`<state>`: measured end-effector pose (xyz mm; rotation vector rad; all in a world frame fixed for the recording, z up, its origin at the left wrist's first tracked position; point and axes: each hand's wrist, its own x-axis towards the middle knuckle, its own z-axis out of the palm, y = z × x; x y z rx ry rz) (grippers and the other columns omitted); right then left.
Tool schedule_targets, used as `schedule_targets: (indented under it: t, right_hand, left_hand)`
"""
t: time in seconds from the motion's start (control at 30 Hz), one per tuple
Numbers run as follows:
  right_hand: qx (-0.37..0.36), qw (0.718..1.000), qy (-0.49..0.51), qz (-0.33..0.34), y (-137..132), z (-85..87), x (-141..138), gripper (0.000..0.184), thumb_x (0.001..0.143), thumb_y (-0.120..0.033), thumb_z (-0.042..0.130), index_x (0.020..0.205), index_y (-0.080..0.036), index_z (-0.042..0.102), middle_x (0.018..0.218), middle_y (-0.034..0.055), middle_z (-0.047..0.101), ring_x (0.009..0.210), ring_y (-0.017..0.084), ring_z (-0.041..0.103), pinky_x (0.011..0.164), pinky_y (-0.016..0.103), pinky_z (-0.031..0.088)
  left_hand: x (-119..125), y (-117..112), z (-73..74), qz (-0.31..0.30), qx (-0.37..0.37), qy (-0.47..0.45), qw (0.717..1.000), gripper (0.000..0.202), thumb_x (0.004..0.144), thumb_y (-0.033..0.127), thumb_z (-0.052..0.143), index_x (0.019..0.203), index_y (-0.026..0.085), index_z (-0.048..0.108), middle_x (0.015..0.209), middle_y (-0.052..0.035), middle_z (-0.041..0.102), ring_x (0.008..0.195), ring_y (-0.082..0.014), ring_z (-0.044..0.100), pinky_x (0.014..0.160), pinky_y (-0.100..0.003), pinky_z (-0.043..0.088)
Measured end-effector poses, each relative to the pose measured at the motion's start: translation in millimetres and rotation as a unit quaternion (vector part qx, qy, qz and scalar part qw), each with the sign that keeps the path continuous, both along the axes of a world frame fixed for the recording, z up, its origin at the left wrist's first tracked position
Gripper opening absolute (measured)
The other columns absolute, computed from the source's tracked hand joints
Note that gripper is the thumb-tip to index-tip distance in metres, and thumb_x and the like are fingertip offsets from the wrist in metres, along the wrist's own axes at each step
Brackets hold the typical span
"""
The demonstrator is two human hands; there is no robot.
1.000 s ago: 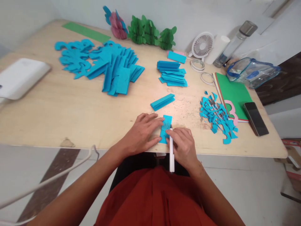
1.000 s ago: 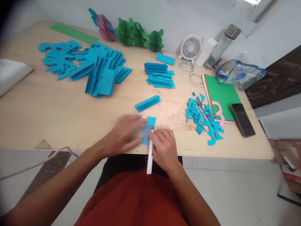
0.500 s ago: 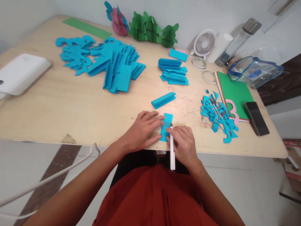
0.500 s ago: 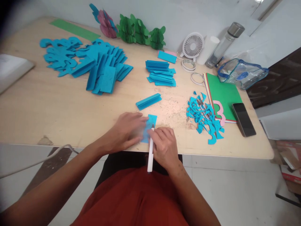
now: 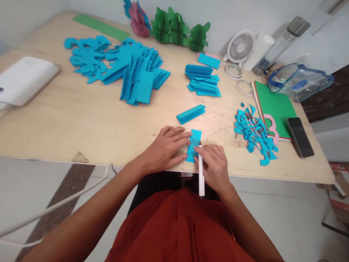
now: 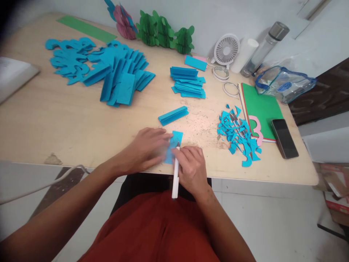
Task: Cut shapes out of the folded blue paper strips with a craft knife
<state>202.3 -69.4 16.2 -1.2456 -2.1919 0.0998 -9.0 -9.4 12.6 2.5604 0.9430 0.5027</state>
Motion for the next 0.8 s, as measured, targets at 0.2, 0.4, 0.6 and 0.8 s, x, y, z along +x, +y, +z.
schedule_targets:
  t: [0.2, 0.4, 0.6, 0.8]
  right_hand:
    - [-0.011, 1.000, -0.007, -0.004, 0.1, 0.5, -0.5, 0.022, 0.096, -0.014, 0.051, 0.111, -0.018, 0.067, 0.094, 0.0084, 0.073, 0.092, 0.022, 0.064, 0.081, 0.038, 0.045]
    - [-0.015, 1.000, -0.007, -0.007, -0.3, 0.2, -0.8, 0.024, 0.095, -0.014, 0.050, 0.112, -0.019, 0.067, 0.095, 0.0080, 0.073, 0.093, 0.023, 0.064, 0.082, 0.038, 0.045]
    - [-0.015, 1.000, -0.009, -0.006, -0.3, -0.3, -0.4, 0.023, 0.095, -0.014, 0.050, 0.111, -0.018, 0.067, 0.095, 0.0082, 0.073, 0.093, 0.023, 0.063, 0.082, 0.038, 0.045]
    - [-0.016, 1.000, -0.011, -0.004, -0.3, 0.1, 0.0, 0.025, 0.094, -0.013, 0.050, 0.112, -0.018, 0.067, 0.095, 0.0086, 0.073, 0.093, 0.023, 0.063, 0.081, 0.039, 0.046]
  left_hand:
    - [-0.9, 1.3, -1.2, -0.007, 0.005, -0.002, 1.000, 0.037, 0.094, 0.018, 0.034, 0.121, 0.020, 0.059, 0.140, -0.0087, 0.058, 0.133, -0.0283, 0.044, 0.109, -0.049, 0.029]
    - [-0.1, 1.2, -3.2, 0.000, 0.006, -0.008, 1.000, 0.035, 0.095, 0.021, 0.036, 0.119, 0.020, 0.061, 0.140, -0.0087, 0.059, 0.132, -0.0287, 0.045, 0.109, -0.050, 0.029]
    - [1.4, -0.4, -1.9, 0.005, 0.002, -0.003, 1.000, 0.029, 0.094, 0.032, 0.044, 0.114, 0.020, 0.062, 0.141, -0.0087, 0.058, 0.131, -0.0302, 0.046, 0.109, -0.050, 0.028]
    - [3.9, -2.3, 0.8, 0.006, 0.013, -0.010, 1.000, 0.031, 0.091, 0.034, 0.051, 0.116, 0.021, 0.062, 0.139, -0.0101, 0.059, 0.131, -0.0320, 0.046, 0.107, -0.052, 0.030]
